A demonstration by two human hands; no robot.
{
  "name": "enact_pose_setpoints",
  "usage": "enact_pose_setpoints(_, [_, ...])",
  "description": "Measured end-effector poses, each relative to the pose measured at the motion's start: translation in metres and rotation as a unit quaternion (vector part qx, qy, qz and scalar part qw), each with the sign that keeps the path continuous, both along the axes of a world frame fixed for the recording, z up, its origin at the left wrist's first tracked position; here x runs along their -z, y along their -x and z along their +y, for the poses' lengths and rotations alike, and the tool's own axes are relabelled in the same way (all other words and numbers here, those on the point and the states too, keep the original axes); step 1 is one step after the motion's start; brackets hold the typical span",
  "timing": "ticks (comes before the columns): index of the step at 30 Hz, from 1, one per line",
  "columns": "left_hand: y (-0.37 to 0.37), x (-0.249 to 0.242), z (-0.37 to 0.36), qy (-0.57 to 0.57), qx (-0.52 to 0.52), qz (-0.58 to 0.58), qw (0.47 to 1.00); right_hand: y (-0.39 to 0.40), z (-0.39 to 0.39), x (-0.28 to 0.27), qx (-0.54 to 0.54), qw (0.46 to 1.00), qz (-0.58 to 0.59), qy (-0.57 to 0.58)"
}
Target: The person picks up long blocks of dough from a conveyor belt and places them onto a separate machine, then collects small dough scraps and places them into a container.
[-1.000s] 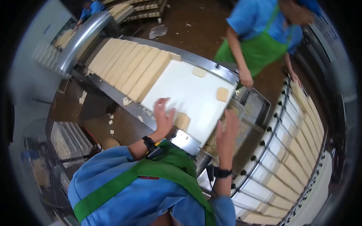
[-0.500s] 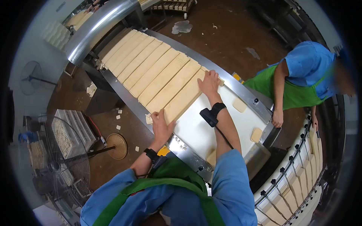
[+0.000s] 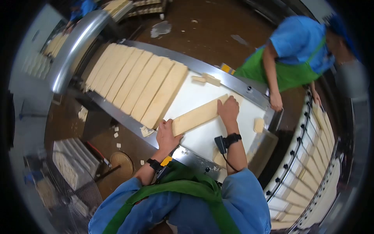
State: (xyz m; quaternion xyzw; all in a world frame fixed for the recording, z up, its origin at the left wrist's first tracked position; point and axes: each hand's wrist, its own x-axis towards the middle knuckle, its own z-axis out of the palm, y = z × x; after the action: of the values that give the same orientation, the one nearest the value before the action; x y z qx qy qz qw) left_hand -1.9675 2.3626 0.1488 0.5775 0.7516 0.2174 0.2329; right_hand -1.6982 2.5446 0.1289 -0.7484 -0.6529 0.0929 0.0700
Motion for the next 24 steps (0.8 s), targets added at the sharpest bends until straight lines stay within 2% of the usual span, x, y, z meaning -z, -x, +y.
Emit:
enact_pose_setpoints(2, [0.001, 0.003, 0.004, -0.005, 0.09, 0.01, 0.996, -0.033, -0.036, -0.019, 0.1, 0.993, 0.033, 0.049])
enact_pose_setpoints(3, [-0.002, -0.003, 0.011, 0.069, 0.115, 0.011, 0.991, -0.044, -0.051, 0.001, 0.101, 0.992, 0.066, -0.028])
enact_pose_setpoints(4, [-0.009, -0.003, 0.015, 0.093, 0.115, 0.04, 0.988, -0.056, -0.066, 0.027, 0.11, 0.984, 0.089, -0.107])
enact_pose_setpoints(5, [-0.016, -0.001, 0.02, 0.115, 0.124, 0.069, 0.983, -0.053, -0.076, 0.032, 0.11, 0.98, 0.11, -0.121])
enact_pose_setpoints(6, [-0.011, 0.032, 0.02, 0.048, 0.151, 0.083, 0.984, -0.047, -0.081, 0.047, 0.138, 0.97, 0.127, -0.156])
enact_pose_setpoints(7, [-0.008, 0.066, 0.019, -0.023, 0.179, 0.087, 0.98, -0.04, -0.091, 0.031, 0.151, 0.959, 0.167, -0.173])
enact_pose_setpoints(8, [-0.012, 0.056, 0.018, -0.013, 0.184, 0.07, 0.98, -0.04, -0.098, 0.032, 0.156, 0.96, 0.13, -0.194])
enact_pose_setpoints(11, [-0.048, 0.007, -0.005, 0.009, 0.135, 0.047, 0.99, -0.057, -0.143, -0.007, 0.185, 0.962, 0.151, -0.134])
enact_pose_setpoints(14, [-0.092, -0.01, -0.028, -0.056, 0.182, 0.032, 0.981, -0.097, -0.201, -0.037, 0.231, 0.927, 0.175, -0.24])
enact_pose_setpoints(17, [-0.17, -0.034, -0.054, -0.147, 0.273, -0.034, 0.95, -0.167, -0.275, -0.071, 0.326, 0.867, 0.14, -0.349])
enact_pose_setpoints(18, [-0.202, -0.051, -0.067, -0.145, 0.294, -0.051, 0.943, -0.196, -0.302, -0.081, 0.35, 0.843, 0.123, -0.39])
enact_pose_setpoints(20, [-0.269, -0.069, -0.091, -0.161, 0.339, -0.077, 0.924, -0.257, -0.356, -0.091, 0.421, 0.791, 0.004, -0.444])
enact_pose_setpoints(21, [-0.3, -0.074, -0.105, -0.142, 0.368, -0.066, 0.917, -0.284, -0.388, -0.115, 0.424, 0.777, 0.022, -0.465])
enact_pose_setpoints(22, [-0.327, -0.082, -0.118, -0.173, 0.429, -0.052, 0.885, -0.313, -0.419, -0.125, 0.452, 0.773, 0.048, -0.442])
enact_pose_setpoints(24, [-0.384, -0.106, -0.152, -0.19, 0.494, -0.07, 0.846, -0.372, -0.473, -0.119, 0.493, 0.74, -0.033, -0.456])
